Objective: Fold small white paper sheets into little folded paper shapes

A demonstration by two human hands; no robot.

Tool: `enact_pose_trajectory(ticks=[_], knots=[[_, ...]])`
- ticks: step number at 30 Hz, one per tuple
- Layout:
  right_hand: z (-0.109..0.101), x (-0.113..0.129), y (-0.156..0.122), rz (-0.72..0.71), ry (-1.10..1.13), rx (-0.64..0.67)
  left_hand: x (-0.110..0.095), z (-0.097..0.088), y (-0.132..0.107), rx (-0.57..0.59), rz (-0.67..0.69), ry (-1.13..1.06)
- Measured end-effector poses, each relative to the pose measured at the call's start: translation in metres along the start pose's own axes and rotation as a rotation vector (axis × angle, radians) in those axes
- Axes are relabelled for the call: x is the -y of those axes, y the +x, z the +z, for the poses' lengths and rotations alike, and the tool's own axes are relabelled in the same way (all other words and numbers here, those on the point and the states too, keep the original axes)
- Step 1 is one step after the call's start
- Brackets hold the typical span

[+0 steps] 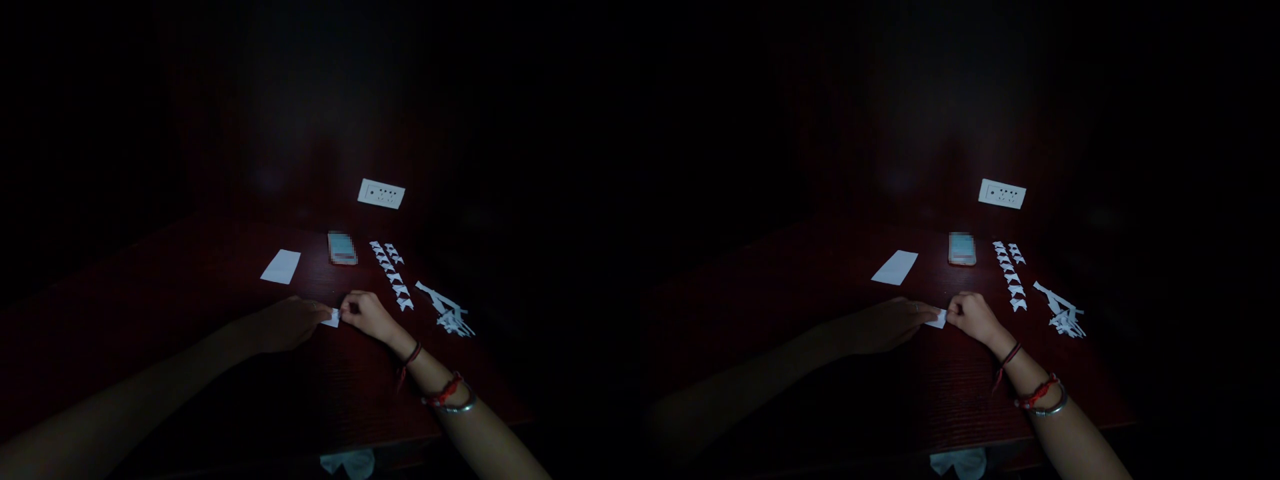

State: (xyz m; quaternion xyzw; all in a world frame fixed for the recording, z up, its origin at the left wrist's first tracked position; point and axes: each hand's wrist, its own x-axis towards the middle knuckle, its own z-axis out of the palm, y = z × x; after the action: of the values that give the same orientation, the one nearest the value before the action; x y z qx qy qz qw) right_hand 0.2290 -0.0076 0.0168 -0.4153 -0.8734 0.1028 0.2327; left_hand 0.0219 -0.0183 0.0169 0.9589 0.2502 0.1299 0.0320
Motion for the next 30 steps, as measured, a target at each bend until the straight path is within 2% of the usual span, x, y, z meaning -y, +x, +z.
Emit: enact_pose_trajectory(ticks=[7,14,17,21,30], knots=[[0.004,-0.001,0.0,0.027,-0.021,-0.006,0.005,0.008,0.003,0.003,0.012,0.039],[0.0,0.002,-0.002,0.05,-0.109,-0.028,0.001,0.003,0.004,0.023,-0.013,0.057],[-0.008,0.007,-0.003,-0.056,-0.158,-0.005,0.002,0.002,0.003,0.027,-0.021,0.06],[-0.014,0.01,-0.006,-0.237,-0.229,0.15,0.002,0.002,0.003,0.032,-0.008,0.054],[-0.018,0.015,-0.006,-0.237,-0.365,0.214,0.003,-0.001,0.004,0.05,-0.015,0.024]])
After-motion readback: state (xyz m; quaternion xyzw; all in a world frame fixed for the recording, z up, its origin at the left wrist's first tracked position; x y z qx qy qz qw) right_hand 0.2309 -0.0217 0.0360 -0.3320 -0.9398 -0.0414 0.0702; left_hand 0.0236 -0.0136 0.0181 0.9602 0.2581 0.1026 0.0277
